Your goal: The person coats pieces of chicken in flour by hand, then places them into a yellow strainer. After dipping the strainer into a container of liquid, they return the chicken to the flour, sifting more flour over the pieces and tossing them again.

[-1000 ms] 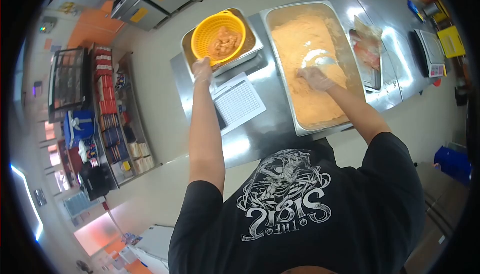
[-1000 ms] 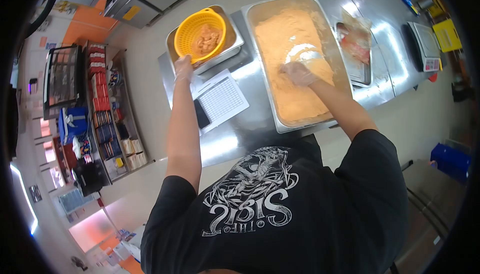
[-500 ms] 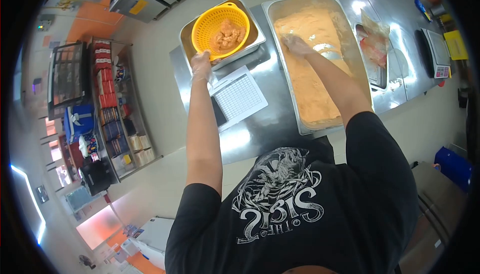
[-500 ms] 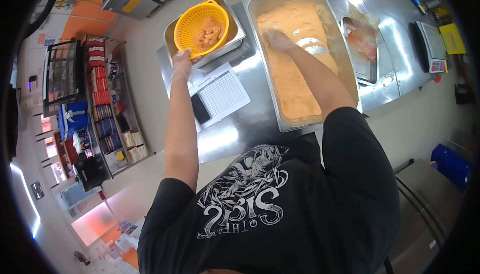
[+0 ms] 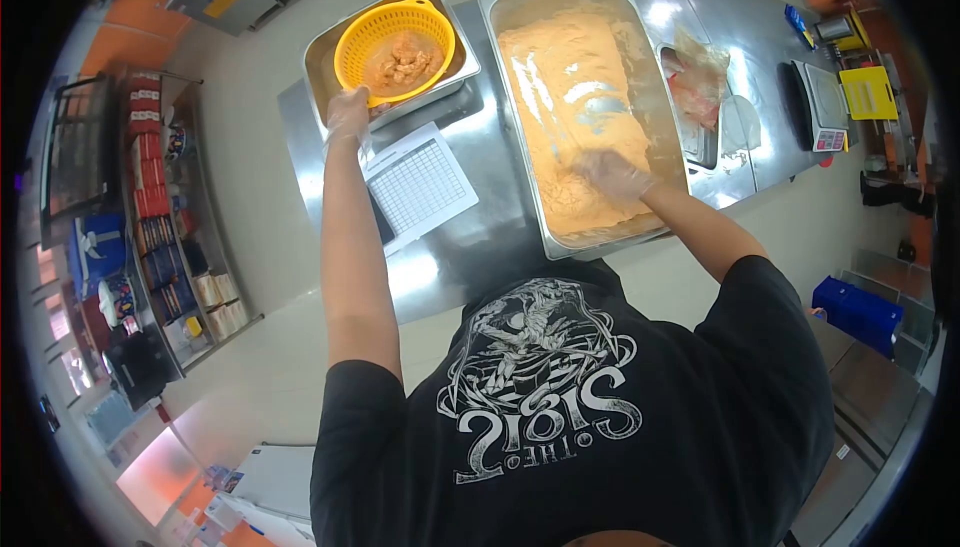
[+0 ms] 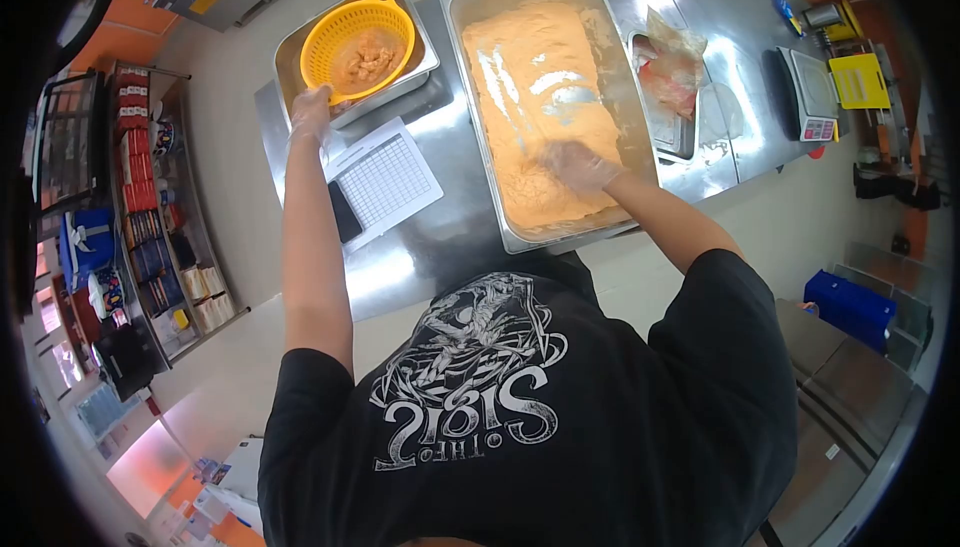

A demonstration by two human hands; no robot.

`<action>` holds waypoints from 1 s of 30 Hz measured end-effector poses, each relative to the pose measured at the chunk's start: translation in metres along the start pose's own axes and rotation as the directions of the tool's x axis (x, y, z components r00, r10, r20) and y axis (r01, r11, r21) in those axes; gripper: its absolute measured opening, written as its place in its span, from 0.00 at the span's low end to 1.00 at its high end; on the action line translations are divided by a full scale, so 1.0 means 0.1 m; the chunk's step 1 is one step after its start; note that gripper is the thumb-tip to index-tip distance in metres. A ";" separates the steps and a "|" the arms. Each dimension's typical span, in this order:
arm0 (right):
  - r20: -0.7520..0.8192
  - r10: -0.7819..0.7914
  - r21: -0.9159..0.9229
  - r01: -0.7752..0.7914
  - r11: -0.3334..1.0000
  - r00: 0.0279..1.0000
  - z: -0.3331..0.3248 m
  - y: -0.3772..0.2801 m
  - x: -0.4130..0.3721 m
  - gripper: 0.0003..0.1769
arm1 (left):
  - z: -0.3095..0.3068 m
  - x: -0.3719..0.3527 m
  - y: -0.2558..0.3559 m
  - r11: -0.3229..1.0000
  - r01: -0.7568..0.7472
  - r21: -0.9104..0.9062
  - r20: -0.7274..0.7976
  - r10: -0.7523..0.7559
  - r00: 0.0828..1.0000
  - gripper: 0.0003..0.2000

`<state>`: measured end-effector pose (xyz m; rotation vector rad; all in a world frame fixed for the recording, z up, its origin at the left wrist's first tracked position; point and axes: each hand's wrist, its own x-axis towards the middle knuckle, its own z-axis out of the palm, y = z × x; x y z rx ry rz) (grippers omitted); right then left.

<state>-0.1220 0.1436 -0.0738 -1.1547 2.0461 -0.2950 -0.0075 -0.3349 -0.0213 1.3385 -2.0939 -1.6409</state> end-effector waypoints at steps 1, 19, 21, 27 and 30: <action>0.000 0.034 -0.120 -0.033 0.992 0.999 -0.08 0.14 0.06 0.23 | 0.01 -0.10 0.08 0.996 0.035 -0.085 0.013 -0.034 0.999 0.19; -0.182 -0.168 0.093 0.187 0.978 0.969 0.14 0.51 0.70 0.34 | 0.24 -1.50 -0.08 0.952 -0.093 0.292 -0.488 0.232 0.841 0.27; -0.290 -0.085 0.204 0.149 0.968 0.953 0.05 0.52 0.94 0.36 | 0.42 -1.98 -0.24 0.946 -0.151 0.287 -0.478 0.278 0.833 0.27; -0.104 -0.184 0.005 0.186 0.983 0.977 0.07 0.20 1.13 0.40 | 1.15 -3.38 -1.07 0.991 -0.132 0.002 -0.477 0.118 0.871 0.22; -0.103 -0.273 -0.054 0.269 0.962 0.956 0.31 0.43 1.24 0.42 | 1.28 -3.96 -1.66 0.991 -0.077 -0.109 -0.525 0.008 0.851 0.19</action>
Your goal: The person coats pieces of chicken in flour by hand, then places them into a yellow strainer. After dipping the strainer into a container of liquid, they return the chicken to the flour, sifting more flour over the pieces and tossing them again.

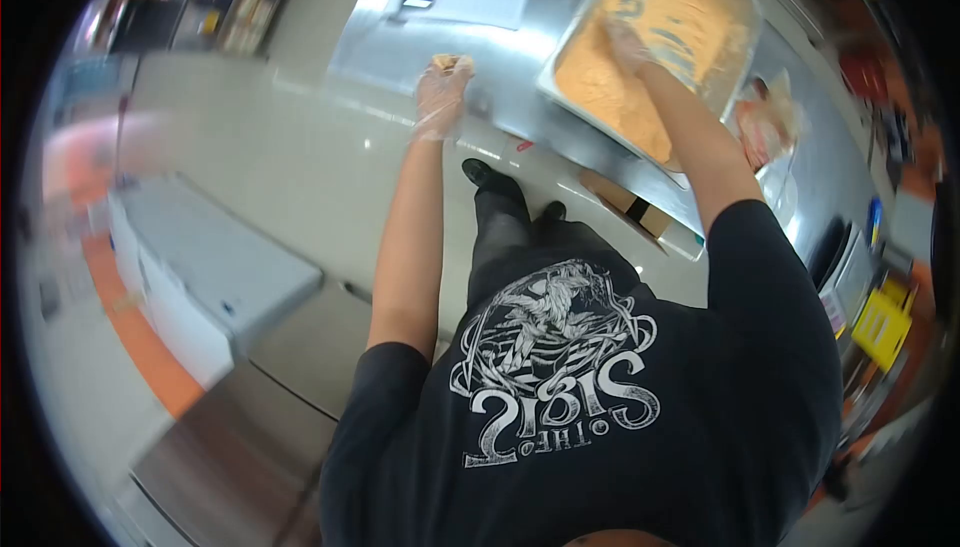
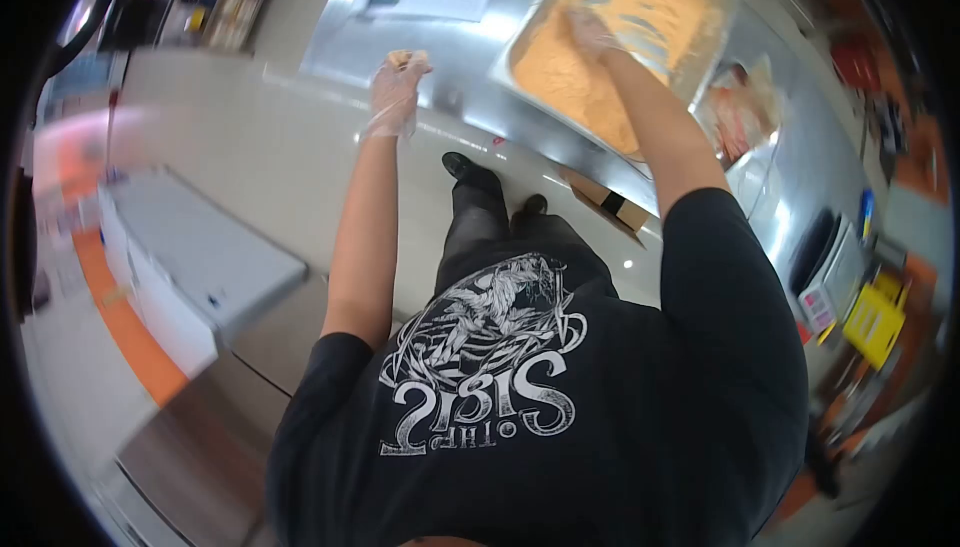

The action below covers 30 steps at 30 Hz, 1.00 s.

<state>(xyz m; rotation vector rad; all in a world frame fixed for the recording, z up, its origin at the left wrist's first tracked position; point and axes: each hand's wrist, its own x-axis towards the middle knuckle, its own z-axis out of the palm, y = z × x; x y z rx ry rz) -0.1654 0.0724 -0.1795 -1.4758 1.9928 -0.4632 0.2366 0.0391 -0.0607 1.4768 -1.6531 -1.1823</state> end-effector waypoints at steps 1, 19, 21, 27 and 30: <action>0.026 0.061 0.046 -0.062 0.997 0.998 -0.06 -0.10 -0.07 0.43 | -0.11 -0.19 -0.08 0.998 0.058 -0.014 -0.010 -0.058 0.998 0.19; 0.028 -0.046 -0.171 0.050 0.984 0.999 -0.37 -0.06 -0.52 0.38 | -0.16 -1.62 -1.96 0.883 0.470 0.006 0.049 -0.469 0.882 0.22; -0.129 0.108 0.140 -0.090 0.986 0.986 -0.67 0.10 -0.33 0.33 | -0.34 -1.69 -1.99 0.887 0.461 -0.021 0.044 -0.460 0.887 0.23; -0.532 0.225 -0.421 -0.485 0.767 0.817 -1.70 1.24 0.54 0.32 | -1.37 -2.42 -2.37 0.815 0.569 0.111 -0.063 -0.566 0.822 0.19; -0.725 0.449 0.096 -0.568 0.817 0.523 -1.55 1.27 0.70 0.33 | -1.78 -3.11 -2.52 0.818 0.492 0.297 -0.077 -0.493 0.867 0.18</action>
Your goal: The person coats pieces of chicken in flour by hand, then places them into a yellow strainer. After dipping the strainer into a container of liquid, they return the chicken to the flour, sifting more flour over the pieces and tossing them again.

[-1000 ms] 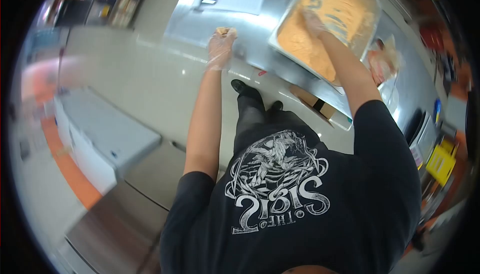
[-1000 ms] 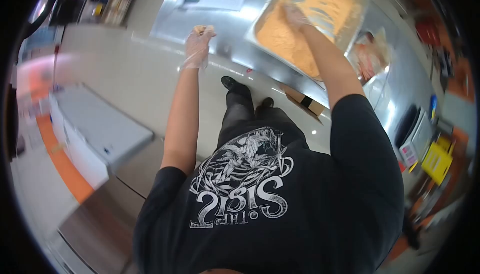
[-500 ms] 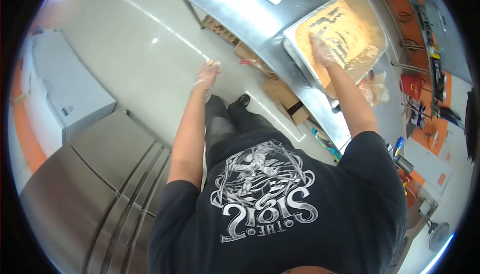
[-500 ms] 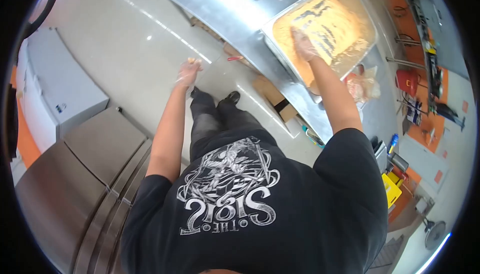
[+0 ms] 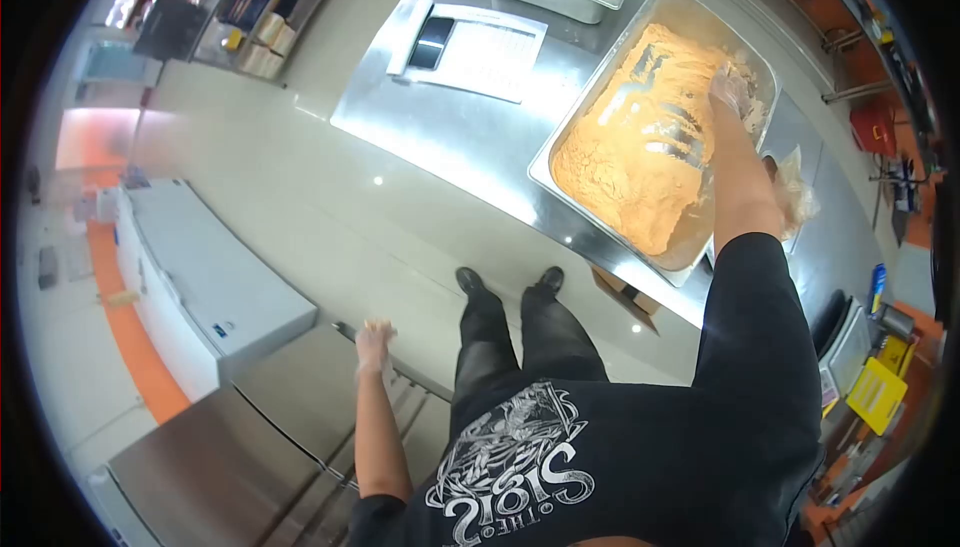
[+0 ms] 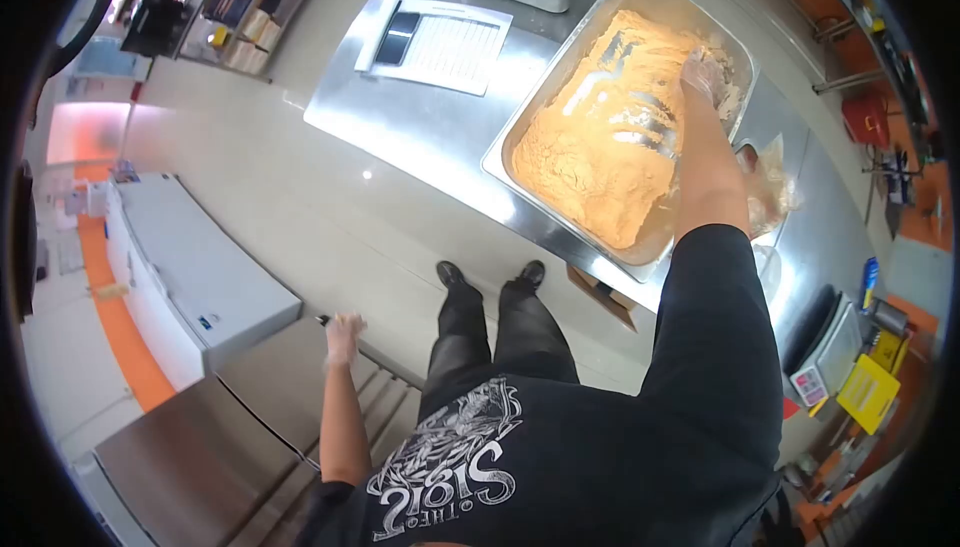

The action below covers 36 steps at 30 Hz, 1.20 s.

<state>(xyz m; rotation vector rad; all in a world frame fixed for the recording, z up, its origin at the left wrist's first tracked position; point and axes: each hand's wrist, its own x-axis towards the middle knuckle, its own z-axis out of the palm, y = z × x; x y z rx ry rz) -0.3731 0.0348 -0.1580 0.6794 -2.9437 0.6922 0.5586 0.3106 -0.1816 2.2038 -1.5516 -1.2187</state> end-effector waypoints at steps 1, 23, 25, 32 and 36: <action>0.050 -0.039 0.090 0.034 0.995 0.998 0.16 0.04 0.01 0.33 | -0.10 -0.24 0.04 0.996 0.083 -0.046 -0.011 -0.083 0.996 0.18; 0.623 -0.698 0.543 0.447 0.711 0.353 -0.58 -0.35 -2.19 0.25 | -0.33 1.23 1.25 0.958 0.012 -0.286 0.006 -0.010 1.000 0.19; 0.585 -0.679 0.592 0.338 0.732 0.444 -0.39 -0.26 -1.96 0.23 | -0.33 1.09 2.40 0.943 -0.145 -0.298 -0.026 0.144 0.989 0.18; 0.638 -0.350 0.268 0.228 0.936 0.686 -1.06 -0.54 -2.04 0.21 | 0.01 1.96 4.87 0.832 -0.551 -0.065 0.106 0.555 0.825 0.19; 0.500 -0.316 0.197 0.249 0.948 0.806 -1.40 -0.42 -2.23 0.22 | 0.33 2.56 6.14 0.701 -0.710 -0.063 0.186 0.707 0.682 0.20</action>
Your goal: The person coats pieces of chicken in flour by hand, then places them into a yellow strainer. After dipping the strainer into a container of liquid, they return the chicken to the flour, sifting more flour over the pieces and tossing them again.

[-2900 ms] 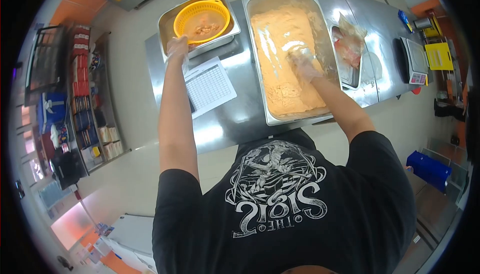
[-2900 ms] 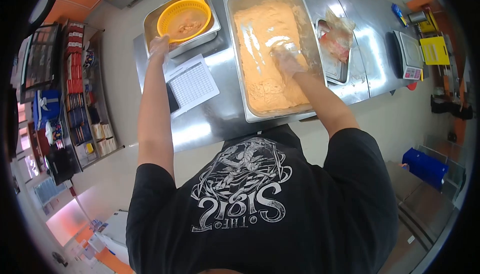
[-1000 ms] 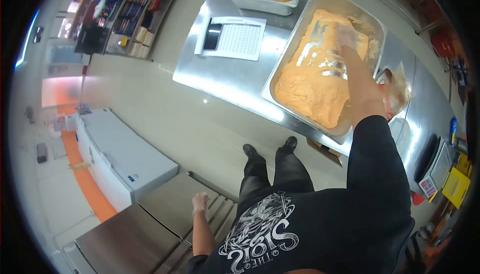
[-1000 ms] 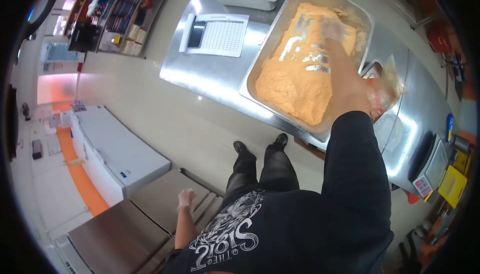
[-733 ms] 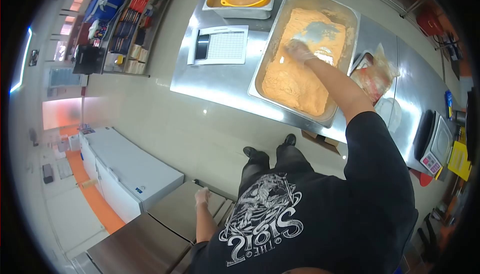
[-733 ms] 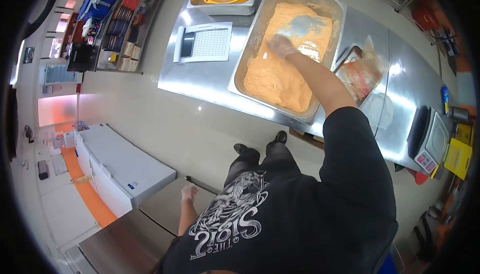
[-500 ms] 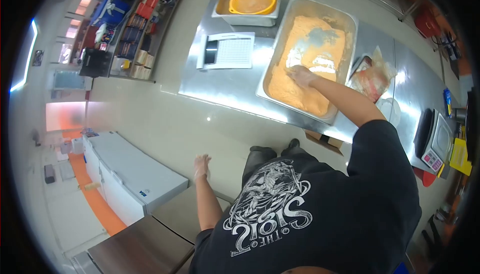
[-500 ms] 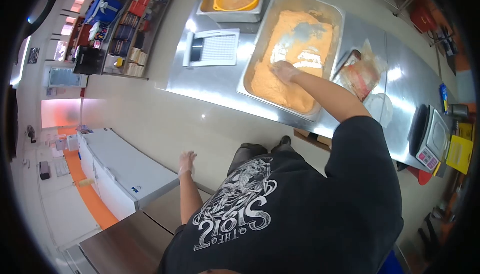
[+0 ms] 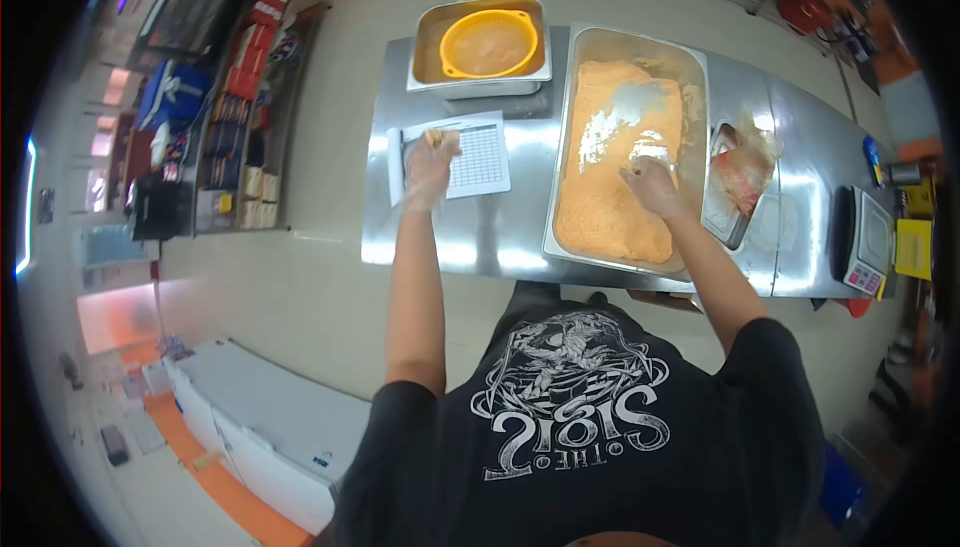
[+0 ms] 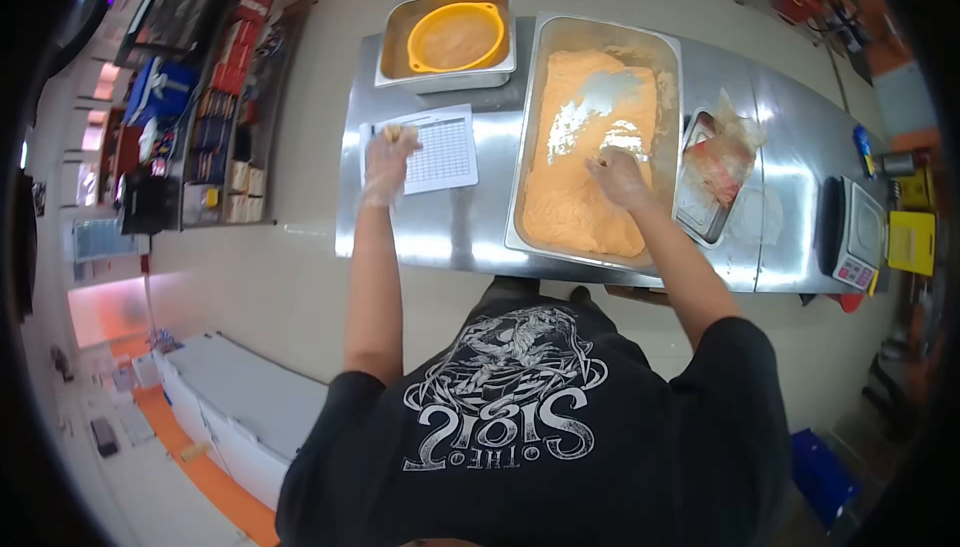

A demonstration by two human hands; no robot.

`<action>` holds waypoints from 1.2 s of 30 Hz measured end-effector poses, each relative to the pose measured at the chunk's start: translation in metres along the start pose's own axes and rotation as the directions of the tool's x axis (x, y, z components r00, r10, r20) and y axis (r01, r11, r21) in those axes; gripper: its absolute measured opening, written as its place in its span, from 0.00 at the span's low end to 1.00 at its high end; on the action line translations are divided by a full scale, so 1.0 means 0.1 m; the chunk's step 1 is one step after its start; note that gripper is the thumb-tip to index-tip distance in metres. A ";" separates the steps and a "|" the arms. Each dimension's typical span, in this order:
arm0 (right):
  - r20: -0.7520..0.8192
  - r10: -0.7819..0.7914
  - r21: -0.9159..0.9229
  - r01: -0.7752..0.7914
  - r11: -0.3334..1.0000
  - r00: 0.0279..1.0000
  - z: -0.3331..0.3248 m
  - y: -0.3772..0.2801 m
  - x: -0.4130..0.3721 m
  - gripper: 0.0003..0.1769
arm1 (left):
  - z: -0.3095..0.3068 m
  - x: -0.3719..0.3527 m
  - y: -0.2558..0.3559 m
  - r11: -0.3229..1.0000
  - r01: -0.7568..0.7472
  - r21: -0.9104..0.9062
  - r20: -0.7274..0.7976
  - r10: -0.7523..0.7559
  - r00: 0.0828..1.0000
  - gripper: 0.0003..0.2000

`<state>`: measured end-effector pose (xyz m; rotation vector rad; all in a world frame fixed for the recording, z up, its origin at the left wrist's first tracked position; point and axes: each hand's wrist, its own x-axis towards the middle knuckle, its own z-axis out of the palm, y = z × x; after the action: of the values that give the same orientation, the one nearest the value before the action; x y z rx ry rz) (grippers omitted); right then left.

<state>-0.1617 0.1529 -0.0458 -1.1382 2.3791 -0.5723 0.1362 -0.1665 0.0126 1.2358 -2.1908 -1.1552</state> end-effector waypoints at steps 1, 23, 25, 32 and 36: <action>-0.021 0.074 0.018 -0.074 0.997 0.997 -0.11 -0.07 -0.11 0.22 | -0.03 0.27 0.23 0.998 -0.006 0.061 0.032 0.004 0.999 0.21; -0.593 0.265 0.139 -0.227 0.964 0.760 0.45 -0.59 -1.25 0.04 | 0.36 2.37 0.26 0.915 0.394 -0.092 0.278 -0.356 0.892 0.17; -0.634 0.203 0.068 -0.207 0.976 0.746 0.47 -0.62 -1.26 0.05 | 0.42 2.43 0.02 0.931 0.343 -0.126 0.241 -0.306 0.921 0.17; -0.589 0.273 -0.006 -0.341 0.940 0.761 0.53 -0.68 -1.25 0.07 | 0.30 2.14 0.06 0.966 0.210 -0.151 0.109 -0.195 0.975 0.16; -0.635 0.213 -0.106 -0.357 0.928 0.743 0.58 -0.64 -1.28 0.08 | 0.19 1.84 0.34 0.923 0.158 -0.352 0.051 -0.149 0.987 0.14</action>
<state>-0.0187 0.2081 -0.0326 -0.6879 3.1813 -0.6522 0.0050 -0.3020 0.0155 1.2519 -1.8155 -1.5541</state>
